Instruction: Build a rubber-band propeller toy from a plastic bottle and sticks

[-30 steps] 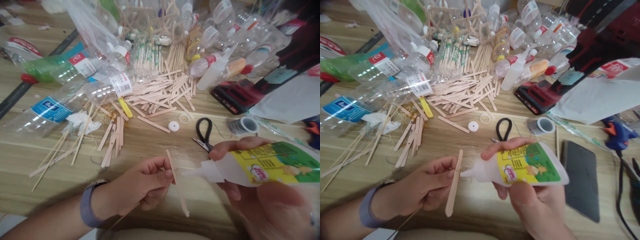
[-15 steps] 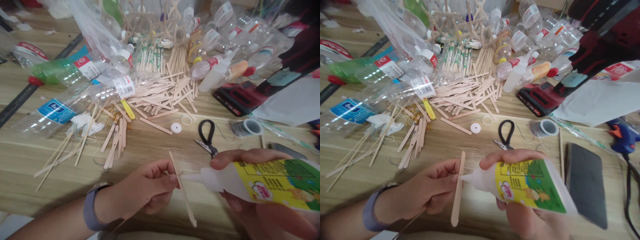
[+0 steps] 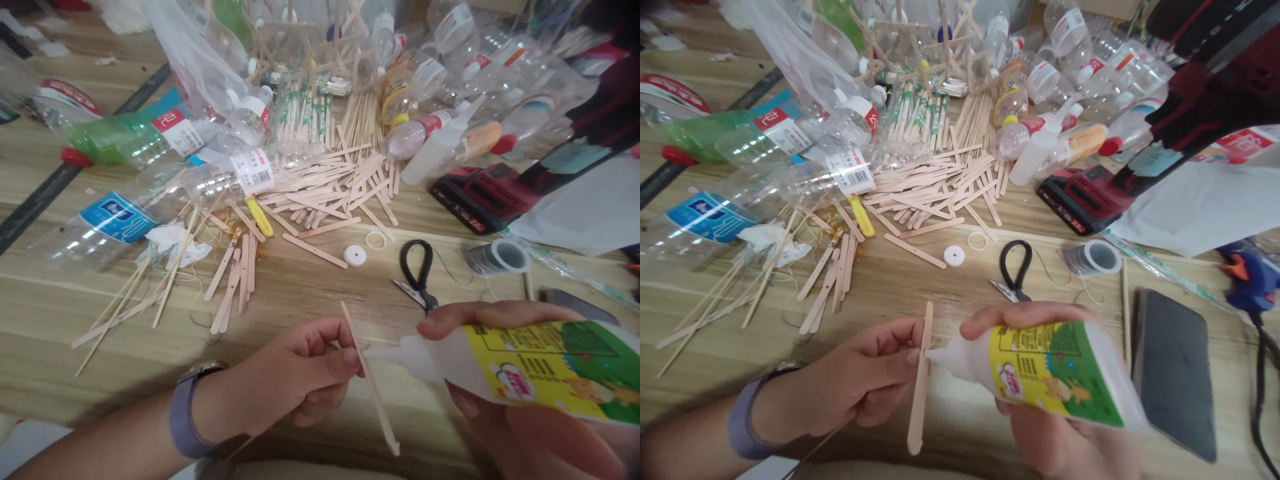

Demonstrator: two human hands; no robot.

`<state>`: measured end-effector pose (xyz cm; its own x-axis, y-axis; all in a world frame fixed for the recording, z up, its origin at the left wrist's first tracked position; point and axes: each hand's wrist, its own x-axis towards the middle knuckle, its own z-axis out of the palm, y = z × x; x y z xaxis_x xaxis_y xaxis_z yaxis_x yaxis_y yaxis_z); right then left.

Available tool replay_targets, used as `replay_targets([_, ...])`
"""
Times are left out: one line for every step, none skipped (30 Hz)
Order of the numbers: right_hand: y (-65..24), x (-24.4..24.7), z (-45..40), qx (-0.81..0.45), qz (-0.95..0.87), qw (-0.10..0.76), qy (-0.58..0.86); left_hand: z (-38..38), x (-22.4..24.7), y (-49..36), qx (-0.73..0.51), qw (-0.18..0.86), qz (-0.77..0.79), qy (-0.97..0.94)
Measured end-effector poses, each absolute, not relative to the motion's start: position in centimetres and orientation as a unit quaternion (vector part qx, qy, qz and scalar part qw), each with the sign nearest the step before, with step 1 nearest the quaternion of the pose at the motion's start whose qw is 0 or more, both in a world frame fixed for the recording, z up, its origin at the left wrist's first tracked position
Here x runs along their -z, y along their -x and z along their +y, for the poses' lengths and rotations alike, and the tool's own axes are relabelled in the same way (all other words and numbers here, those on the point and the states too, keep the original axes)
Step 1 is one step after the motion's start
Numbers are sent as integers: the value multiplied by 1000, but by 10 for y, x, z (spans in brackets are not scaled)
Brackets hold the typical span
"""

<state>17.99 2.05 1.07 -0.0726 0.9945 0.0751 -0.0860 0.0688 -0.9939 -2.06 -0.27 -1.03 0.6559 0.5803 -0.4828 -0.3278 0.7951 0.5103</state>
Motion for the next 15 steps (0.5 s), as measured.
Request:
replay_targets([-181,-11,21,-522,-522,519,431,-3,11,20,-258,889,324,-195])
replay_targets([-182,-10,21,-513,-533,527,419,-3,11,20,-262,889,319,-197])
replay_targets([-182,-9,22,-504,-545,534,405,-3,12,20,-265,890,314,-199])
replay_targets([-183,-8,23,-494,-557,538,395,-3,12,20,-267,890,311,-200])
replay_targets([-184,-7,24,-484,-567,538,392,-3,12,20,-267,891,308,-200])
replay_targets([-184,-6,24,-477,-579,534,389,-3,13,20,-266,891,309,-198])
replay_targets([-184,-6,25,-466,-591,533,387,-3,13,20,-263,892,311,-197])
replay_targets([-184,-7,24,-458,-602,527,387,-3,13,20,-262,893,311,-194])
replay_targets([-184,-9,22,-449,-611,523,390,-2,12,20,-261,893,313,-190])
replay_targets([-184,-11,20,-441,-617,517,398,-2,12,20,-260,894,313,-188])
replay_targets([-183,-14,17,-436,-620,510,407,-2,12,20,-259,894,315,-186])
replay_targets([-183,-16,14,-434,-622,503,415,-2,11,20,-260,893,317,-186])
replay_targets([-183,-19,11,-436,-620,498,421,-2,11,20,-261,892,318,-185])
replay_targets([-183,-21,8,-443,-620,491,422,-2,10,20,-261,892,320,-186])
replay_targets([-183,-23,6,-454,-622,485,415,-2,10,20,-261,891,322,-187])
